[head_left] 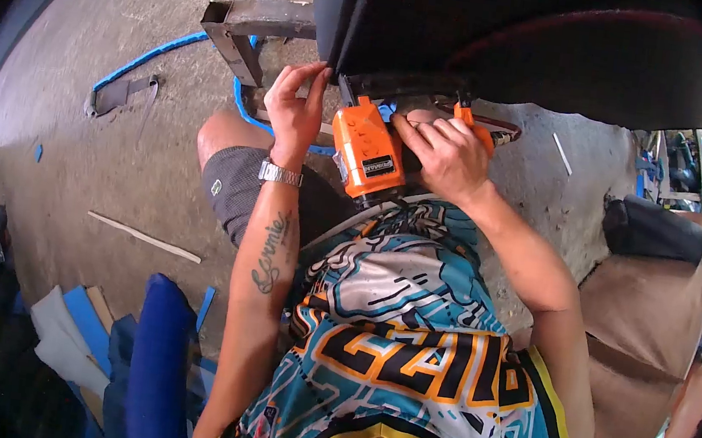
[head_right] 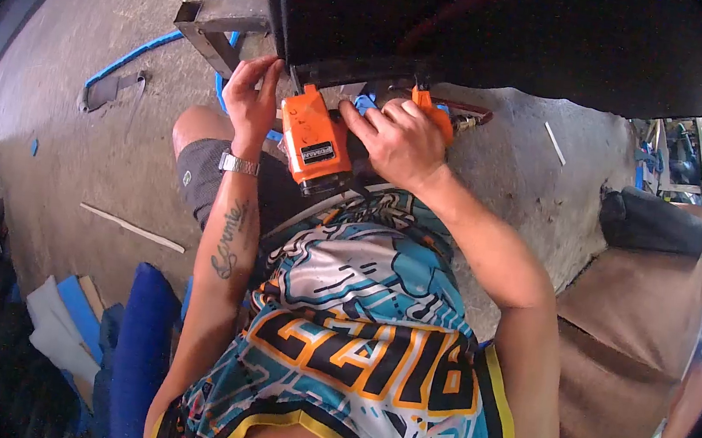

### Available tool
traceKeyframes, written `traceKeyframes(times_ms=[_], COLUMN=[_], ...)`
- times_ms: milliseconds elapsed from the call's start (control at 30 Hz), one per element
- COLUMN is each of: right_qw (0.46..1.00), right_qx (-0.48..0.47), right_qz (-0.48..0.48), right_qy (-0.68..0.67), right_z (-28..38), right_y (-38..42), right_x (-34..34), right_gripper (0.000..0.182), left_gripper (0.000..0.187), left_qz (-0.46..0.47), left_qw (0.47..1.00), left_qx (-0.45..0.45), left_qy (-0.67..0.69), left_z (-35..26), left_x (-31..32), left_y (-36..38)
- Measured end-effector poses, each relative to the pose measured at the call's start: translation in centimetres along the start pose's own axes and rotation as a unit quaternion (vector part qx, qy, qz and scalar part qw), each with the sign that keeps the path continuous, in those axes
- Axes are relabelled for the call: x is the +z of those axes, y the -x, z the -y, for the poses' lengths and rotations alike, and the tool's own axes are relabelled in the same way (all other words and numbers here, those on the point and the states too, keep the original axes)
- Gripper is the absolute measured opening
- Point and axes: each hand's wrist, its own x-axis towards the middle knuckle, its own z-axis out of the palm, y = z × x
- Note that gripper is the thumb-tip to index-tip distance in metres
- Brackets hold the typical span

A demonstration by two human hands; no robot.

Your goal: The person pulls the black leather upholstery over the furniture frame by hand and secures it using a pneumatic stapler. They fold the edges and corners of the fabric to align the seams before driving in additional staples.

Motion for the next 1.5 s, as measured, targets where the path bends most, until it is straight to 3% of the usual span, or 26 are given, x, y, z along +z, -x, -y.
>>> traceKeyframes(times_ms=[100, 200, 533, 667, 700, 900, 1000, 1133, 1200, 1267, 1333, 1400, 1433, 1467, 1500], right_qw=[0.999, 1.000, 0.999, 0.997, 0.996, 0.999, 0.997, 0.994, 0.993, 0.991, 0.988, 0.987, 0.983, 0.980, 0.976], right_qx=[-0.021, -0.014, 0.050, 0.073, 0.054, 0.050, 0.070, 0.085, 0.101, 0.123, 0.131, 0.126, 0.133, 0.142, 0.150], right_qz=[-0.036, -0.006, 0.003, 0.019, -0.032, -0.019, -0.011, -0.002, 0.015, 0.035, 0.071, 0.100, 0.124, 0.142, 0.151], right_qy=[0.014, 0.008, 0.011, 0.037, 0.067, 0.000, -0.003, 0.063, 0.057, 0.038, 0.033, 0.021, -0.003, -0.012, -0.042], right_z=[-0.2, 0.0, 1.1, 1.4, 1.3, 0.1, -1.1, -2.3, -2.9, -4.1, -5.8, -7.0, -7.3, -7.3, -7.3], right_y=[-0.1, 0.0, -0.2, 0.0, -0.1, 3.7, 7.5, 11.1, 11.8, 12.1, 11.9, 12.0, 12.1, 12.3, 12.3], right_x=[0.1, -0.4, 0.0, 0.5, 0.7, -2.1, -2.7, -3.8, -4.5, -4.5, -4.7, -4.1, -3.5, -2.5, -1.2], right_gripper=[0.037, 0.046, 0.041, 0.040, 0.035, 0.046, 0.045, 0.048, 0.047, 0.047, 0.051, 0.055, 0.061, 0.066, 0.069], left_gripper=[0.011, 0.011, 0.010, 0.012, 0.013, 0.021, 0.024, 0.024, 0.021, 0.027, 0.040, 0.055, 0.063, 0.079, 0.078], left_qz=[-0.006, -0.007, -0.020, -0.009, -0.015, -0.003, 0.014, -0.092, 0.089, 0.184, 0.262, 0.294, 0.299, 0.373, 0.363], left_qw=[1.000, 1.000, 1.000, 1.000, 0.999, 0.990, 0.996, 0.986, 0.992, 0.982, 0.929, 0.824, 0.752, 0.567, 0.529], left_qx=[0.010, 0.030, 0.006, -0.017, -0.039, -0.099, -0.064, 0.120, 0.086, -0.023, -0.260, -0.442, -0.520, -0.617, -0.639], left_qy=[0.000, -0.008, 0.020, 0.006, 0.033, 0.105, 0.059, -0.065, -0.001, 0.020, 0.040, 0.197, 0.273, 0.397, 0.424], left_z=[0.5, -0.1, 0.5, 0.3, 0.3, 0.6, -0.9, -4.6, -8.2, -11.7, -10.9, -6.7, -5.1, -5.1, -5.9], left_x=[0.1, -0.1, 0.4, 0.3, 0.4, 0.4, 0.0, 0.9, 1.9, 4.4, 7.0, 8.5, 9.0, 8.9, 8.8], left_y=[0.3, 0.3, 0.6, 0.7, 0.8, 0.4, 0.0, 2.2, 3.6, 2.8, 2.4, 6.5, 8.3, 9.5, 10.5])
